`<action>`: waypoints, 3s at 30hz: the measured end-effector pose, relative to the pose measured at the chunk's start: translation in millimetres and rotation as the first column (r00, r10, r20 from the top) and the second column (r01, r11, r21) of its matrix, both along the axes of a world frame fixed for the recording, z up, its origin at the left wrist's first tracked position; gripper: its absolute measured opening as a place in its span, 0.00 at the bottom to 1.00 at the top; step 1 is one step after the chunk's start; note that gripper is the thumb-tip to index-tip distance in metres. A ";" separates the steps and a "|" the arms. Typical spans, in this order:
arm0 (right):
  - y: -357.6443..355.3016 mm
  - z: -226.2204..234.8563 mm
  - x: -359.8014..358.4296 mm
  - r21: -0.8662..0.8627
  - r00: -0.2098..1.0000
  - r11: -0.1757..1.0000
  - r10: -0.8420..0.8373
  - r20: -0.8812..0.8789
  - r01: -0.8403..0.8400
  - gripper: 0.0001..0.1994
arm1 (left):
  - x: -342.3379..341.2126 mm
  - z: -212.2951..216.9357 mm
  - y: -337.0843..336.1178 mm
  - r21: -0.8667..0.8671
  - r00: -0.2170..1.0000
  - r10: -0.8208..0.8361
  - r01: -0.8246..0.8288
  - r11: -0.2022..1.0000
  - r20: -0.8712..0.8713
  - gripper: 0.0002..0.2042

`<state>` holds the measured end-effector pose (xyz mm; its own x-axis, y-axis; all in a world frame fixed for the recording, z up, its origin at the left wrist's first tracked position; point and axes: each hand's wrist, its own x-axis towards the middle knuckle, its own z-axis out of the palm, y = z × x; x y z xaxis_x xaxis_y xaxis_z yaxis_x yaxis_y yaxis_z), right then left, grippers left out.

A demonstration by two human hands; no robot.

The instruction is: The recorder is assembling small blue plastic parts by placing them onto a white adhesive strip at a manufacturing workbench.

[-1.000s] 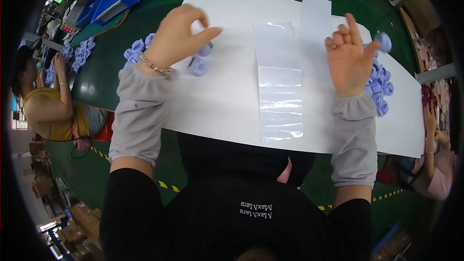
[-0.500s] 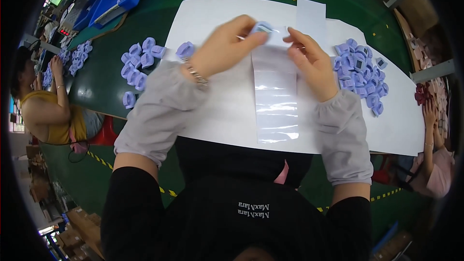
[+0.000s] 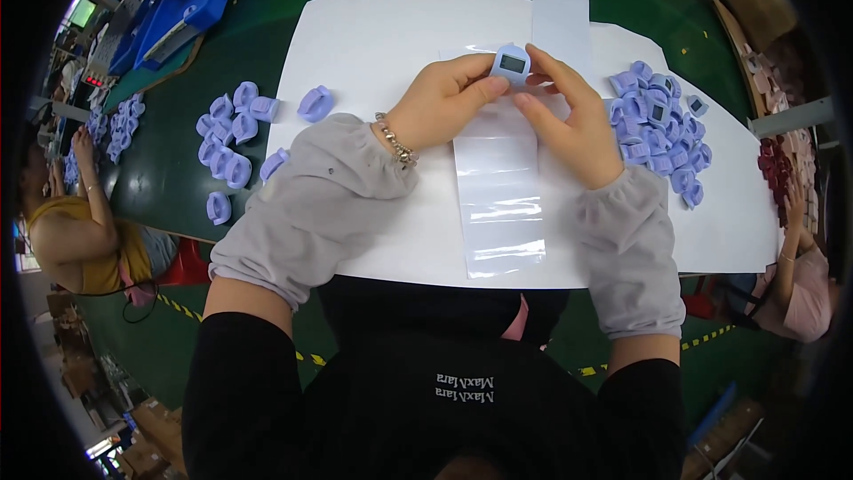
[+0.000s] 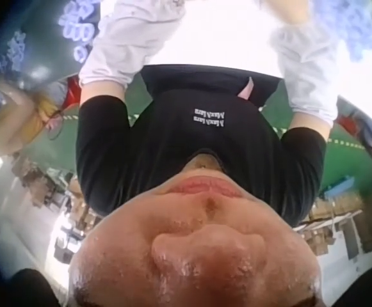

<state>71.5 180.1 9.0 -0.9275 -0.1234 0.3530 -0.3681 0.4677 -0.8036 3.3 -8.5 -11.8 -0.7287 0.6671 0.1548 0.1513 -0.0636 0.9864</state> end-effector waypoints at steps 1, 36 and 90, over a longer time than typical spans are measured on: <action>3.2 0.7 -0.1 0.078 1.000 0.997 -0.029 0.001 0.028 0.24 | 0.4 1.4 -0.5 -0.001 1.000 0.004 -0.004 1.000 0.002 0.15; -22.0 -4.1 -0.2 0.449 0.757 0.779 -0.051 -0.651 0.438 0.10 | 2.3 10.5 2.6 0.041 0.966 0.188 -0.197 0.979 0.175 0.22; -25.9 1.0 7.3 -0.098 0.959 0.954 -0.279 0.040 0.282 0.07 | 6.1 7.8 6.2 0.076 0.981 0.163 -0.172 0.982 0.103 0.22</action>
<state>78.7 154.2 10.0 -0.9282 0.1787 0.3263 -0.2128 0.4643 -0.8597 9.5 -2.3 -4.1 -0.8431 0.5221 0.1287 0.0716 -0.1283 0.9892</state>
